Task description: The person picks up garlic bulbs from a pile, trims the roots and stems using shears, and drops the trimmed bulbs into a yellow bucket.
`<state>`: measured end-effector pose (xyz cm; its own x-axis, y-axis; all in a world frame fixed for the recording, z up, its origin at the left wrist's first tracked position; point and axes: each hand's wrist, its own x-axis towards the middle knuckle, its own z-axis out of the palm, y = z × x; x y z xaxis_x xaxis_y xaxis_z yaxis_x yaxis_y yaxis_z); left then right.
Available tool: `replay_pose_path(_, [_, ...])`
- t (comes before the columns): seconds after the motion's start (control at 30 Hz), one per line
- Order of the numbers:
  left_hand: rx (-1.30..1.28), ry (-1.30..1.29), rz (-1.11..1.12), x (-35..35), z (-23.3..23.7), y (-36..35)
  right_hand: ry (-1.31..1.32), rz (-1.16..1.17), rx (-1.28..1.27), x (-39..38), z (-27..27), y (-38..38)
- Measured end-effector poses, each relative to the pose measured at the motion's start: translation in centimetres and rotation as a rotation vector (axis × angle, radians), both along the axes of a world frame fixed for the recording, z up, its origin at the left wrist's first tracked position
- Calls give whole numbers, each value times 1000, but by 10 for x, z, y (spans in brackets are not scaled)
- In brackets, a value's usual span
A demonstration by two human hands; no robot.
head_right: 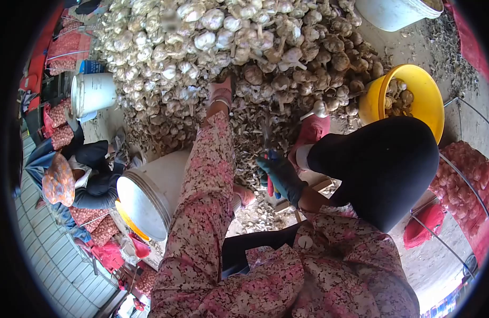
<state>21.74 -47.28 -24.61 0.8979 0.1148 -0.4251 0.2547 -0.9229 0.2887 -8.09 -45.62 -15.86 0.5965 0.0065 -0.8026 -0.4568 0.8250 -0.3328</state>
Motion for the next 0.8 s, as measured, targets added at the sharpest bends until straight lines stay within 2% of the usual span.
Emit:
replay_pose_path(0.03, [-3,0,-5,3,-6,-2,0,-5,-3,0,-5,0])
replay_pose_path(0.1, [-91,-91,114,3,-6,5,-130,129,-222,3,-5,0])
replay_pose_path(0.13, [-199,-36,100,1,0,15,-135,264,-502,1,1,-3])
replay_pose_path(0.17, [-196,-45,98,-5,4,25,-144,260,-499,2,6,-7])
replay_pose_path(0.23, [-746,172,519,-22,6,47,-151,394,-758,0,12,-10])
replay_pose_path(0.3, [-1144,263,514,-66,39,67,-166,339,-781,-1,14,-6])
replay_pose_path(0.4, [-1145,155,453,-133,67,85,-236,402,-947,-3,11,-4])
replay_pose_path(0.47, [-1218,35,270,-177,91,94,-254,413,-976,-4,15,-3])
replay_pose_path(0.5, [-1223,209,448,-188,97,98,-265,421,-1004,-5,20,-1])
replay_pose_path(0.53, [-1249,195,445,-199,97,105,-217,410,-872,-6,29,0])
replay_pose_path(0.63, [-1296,159,518,-222,110,118,-304,411,-751,-17,35,6])
replay_pose_path(0.67, [-1454,265,467,-223,112,126,-346,444,-901,-26,40,5])
replay_pose_path(0.7, [-1607,375,407,-224,122,132,-358,447,-906,-30,40,8])
replay_pose_path(0.73, [-1740,567,534,-229,142,133,-461,365,-908,-34,39,12])
replay_pose_path(0.77, [-1746,556,535,-226,139,141,-562,282,-904,-38,38,16])
replay_pose_path(0.8, [-1876,748,555,-221,138,146,-570,289,-903,-41,41,17])
